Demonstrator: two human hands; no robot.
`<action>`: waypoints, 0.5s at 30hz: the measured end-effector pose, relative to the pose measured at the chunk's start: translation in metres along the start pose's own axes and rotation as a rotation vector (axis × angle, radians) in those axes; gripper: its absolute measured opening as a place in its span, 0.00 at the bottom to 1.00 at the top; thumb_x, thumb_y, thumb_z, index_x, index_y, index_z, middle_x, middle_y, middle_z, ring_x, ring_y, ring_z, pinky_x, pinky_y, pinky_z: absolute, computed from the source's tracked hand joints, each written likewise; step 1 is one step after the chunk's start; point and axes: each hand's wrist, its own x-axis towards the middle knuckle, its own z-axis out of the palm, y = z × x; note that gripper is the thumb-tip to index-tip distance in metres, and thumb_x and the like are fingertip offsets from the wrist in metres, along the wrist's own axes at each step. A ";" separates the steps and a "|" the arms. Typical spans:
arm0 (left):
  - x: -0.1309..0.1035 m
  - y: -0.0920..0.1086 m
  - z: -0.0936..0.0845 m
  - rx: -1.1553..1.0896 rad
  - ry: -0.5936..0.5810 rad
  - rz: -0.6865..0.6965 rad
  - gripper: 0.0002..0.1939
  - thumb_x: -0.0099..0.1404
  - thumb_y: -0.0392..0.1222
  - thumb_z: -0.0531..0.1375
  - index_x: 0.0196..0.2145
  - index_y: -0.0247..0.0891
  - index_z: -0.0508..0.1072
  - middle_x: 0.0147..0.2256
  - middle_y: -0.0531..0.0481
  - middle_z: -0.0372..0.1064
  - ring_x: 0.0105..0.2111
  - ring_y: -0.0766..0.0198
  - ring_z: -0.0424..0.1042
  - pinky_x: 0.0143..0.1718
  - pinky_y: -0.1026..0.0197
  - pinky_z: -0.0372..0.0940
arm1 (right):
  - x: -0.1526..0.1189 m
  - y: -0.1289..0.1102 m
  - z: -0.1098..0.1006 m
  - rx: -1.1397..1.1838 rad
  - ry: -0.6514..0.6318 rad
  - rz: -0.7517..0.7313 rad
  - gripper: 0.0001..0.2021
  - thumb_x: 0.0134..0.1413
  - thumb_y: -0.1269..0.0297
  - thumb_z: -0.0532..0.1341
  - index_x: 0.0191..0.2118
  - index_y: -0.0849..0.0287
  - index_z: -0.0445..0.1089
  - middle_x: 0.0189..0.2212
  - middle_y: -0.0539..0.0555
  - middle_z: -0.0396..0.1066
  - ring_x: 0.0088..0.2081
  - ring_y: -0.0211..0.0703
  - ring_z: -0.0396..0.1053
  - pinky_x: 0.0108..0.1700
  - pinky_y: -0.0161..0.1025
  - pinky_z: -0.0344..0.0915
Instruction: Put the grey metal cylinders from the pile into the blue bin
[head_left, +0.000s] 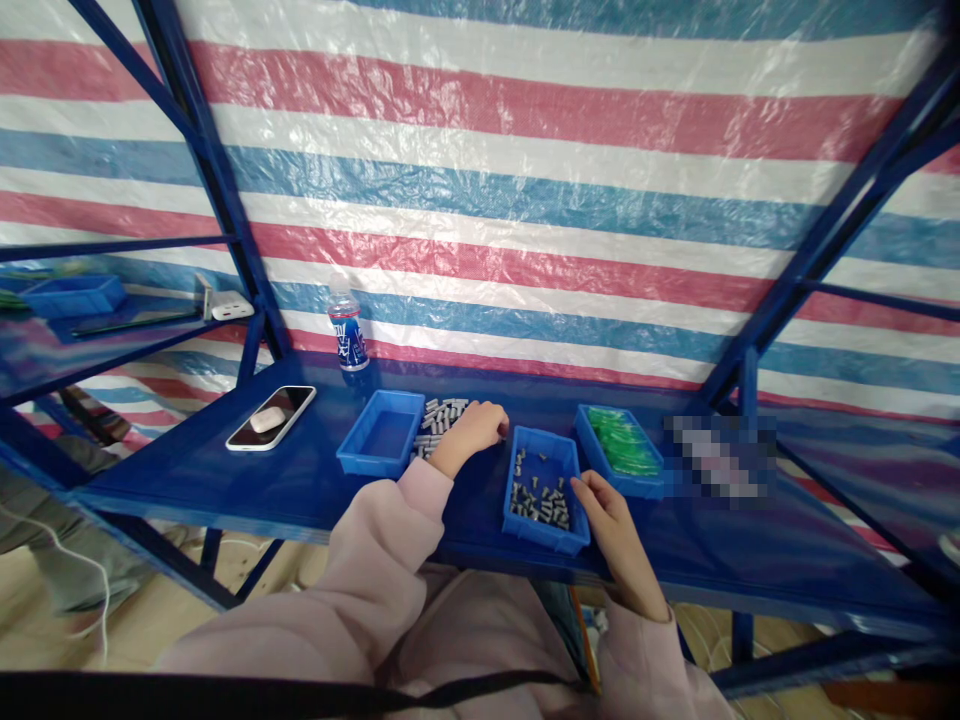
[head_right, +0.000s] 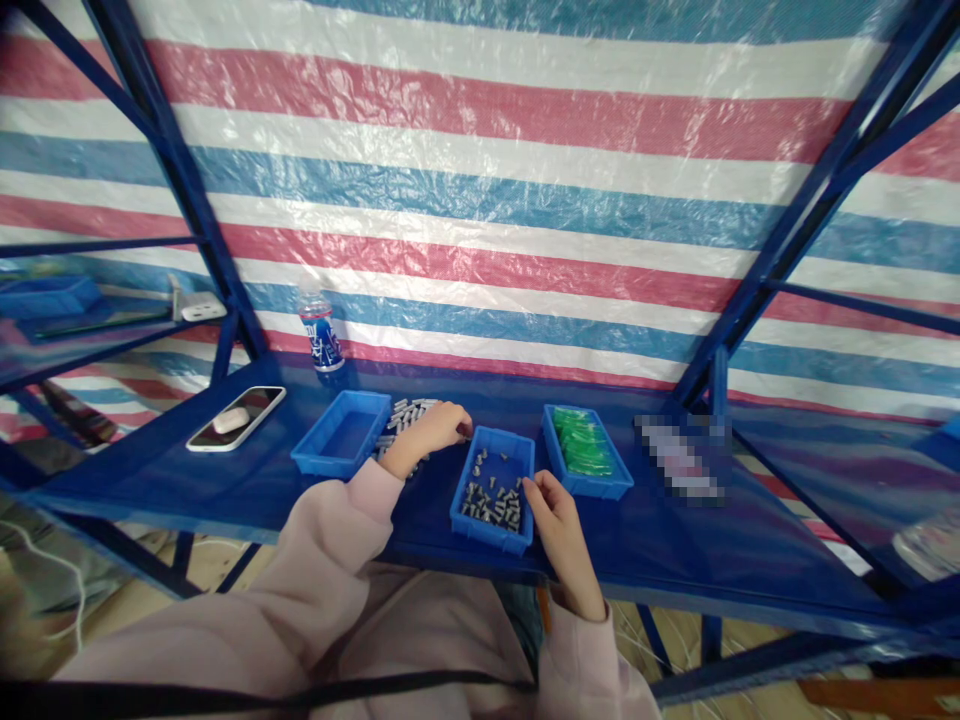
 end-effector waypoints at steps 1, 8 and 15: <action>0.000 0.000 0.000 -0.006 -0.001 -0.003 0.10 0.53 0.31 0.60 0.31 0.39 0.78 0.33 0.48 0.76 0.35 0.60 0.73 0.43 0.62 0.63 | 0.000 0.000 0.000 -0.001 -0.002 -0.001 0.16 0.54 0.52 0.59 0.25 0.57 0.57 0.22 0.45 0.52 0.25 0.36 0.51 0.26 0.33 0.52; 0.001 -0.001 0.005 -0.059 0.010 -0.007 0.09 0.50 0.29 0.62 0.29 0.39 0.77 0.30 0.51 0.75 0.33 0.63 0.73 0.40 0.65 0.64 | -0.002 -0.002 0.001 0.011 -0.003 0.018 0.15 0.54 0.52 0.59 0.26 0.57 0.58 0.22 0.45 0.53 0.25 0.36 0.52 0.26 0.33 0.53; 0.003 0.002 -0.003 -0.145 0.207 -0.043 0.11 0.55 0.29 0.59 0.36 0.37 0.75 0.32 0.48 0.75 0.37 0.61 0.73 0.44 0.60 0.64 | 0.000 0.002 0.000 -0.006 -0.003 0.011 0.16 0.54 0.51 0.59 0.26 0.56 0.57 0.22 0.45 0.53 0.25 0.36 0.52 0.26 0.33 0.53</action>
